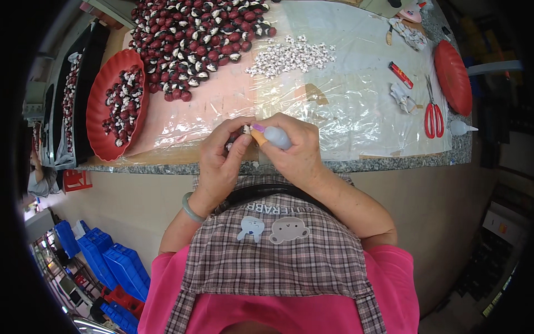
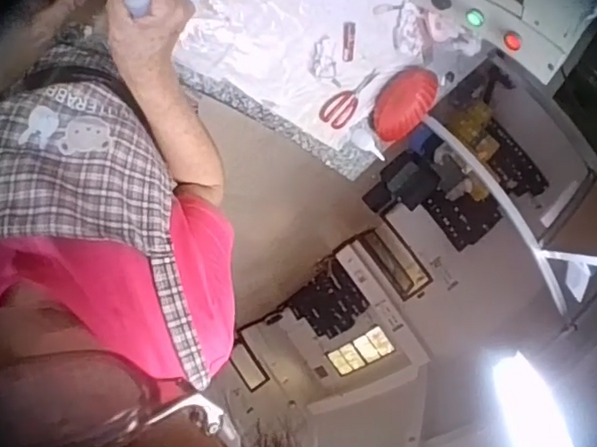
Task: Applying glue and small components to toy head parts at a factory workbench.
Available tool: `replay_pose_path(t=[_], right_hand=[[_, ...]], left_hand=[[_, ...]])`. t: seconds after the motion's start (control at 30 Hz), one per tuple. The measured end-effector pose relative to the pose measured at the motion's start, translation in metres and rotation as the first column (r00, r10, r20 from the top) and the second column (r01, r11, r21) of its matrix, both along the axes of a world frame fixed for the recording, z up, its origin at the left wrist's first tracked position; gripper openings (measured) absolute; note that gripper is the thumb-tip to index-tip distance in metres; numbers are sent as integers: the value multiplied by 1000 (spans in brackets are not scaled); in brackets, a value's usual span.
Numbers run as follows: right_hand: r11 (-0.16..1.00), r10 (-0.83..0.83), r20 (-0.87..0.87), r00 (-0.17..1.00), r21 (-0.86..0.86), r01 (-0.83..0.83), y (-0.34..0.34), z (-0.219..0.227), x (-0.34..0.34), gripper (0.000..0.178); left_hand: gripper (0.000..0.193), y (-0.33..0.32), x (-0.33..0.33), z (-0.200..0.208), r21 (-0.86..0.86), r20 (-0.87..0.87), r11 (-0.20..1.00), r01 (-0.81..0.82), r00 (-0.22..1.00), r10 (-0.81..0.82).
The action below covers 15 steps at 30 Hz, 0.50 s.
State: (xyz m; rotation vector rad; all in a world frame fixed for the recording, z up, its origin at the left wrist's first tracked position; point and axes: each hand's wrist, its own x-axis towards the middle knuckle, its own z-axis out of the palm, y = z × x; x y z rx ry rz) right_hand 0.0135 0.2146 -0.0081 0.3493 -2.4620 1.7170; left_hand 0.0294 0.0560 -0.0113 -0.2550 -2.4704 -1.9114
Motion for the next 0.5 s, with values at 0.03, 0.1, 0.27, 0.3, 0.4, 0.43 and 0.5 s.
replay_pose_path(t=[0.03,0.1,0.27,0.3,0.4,0.43,0.5], right_hand=[[1000,17,7,1000,-3,-17,0,0,-2,11],[996,83,21,996,-39,-82,5,-2,-7,13],[940,131,303,944,-340,-22,14,9,-8,28],[947,124,322,938,-320,-15,17,10,-9,25],[956,105,344,933,-293,0,24,8,-8,21],[951,99,349,932,-309,14,25,8,-8,18],[956,95,348,933,-294,13,28,7,-8,18]], left_hand=[[21,-1,-2,-2,27,6,1000,8,1000,-8],[21,-5,-3,-3,179,157,983,44,985,-73],[18,-28,-10,-2,823,379,540,-177,878,-291],[19,-34,-11,0,836,404,494,-239,877,-259],[17,-59,-20,-10,874,321,440,-208,926,-199],[13,-70,-22,-8,823,363,508,-253,923,-128],[12,-81,-31,-6,404,293,854,-329,930,219]])
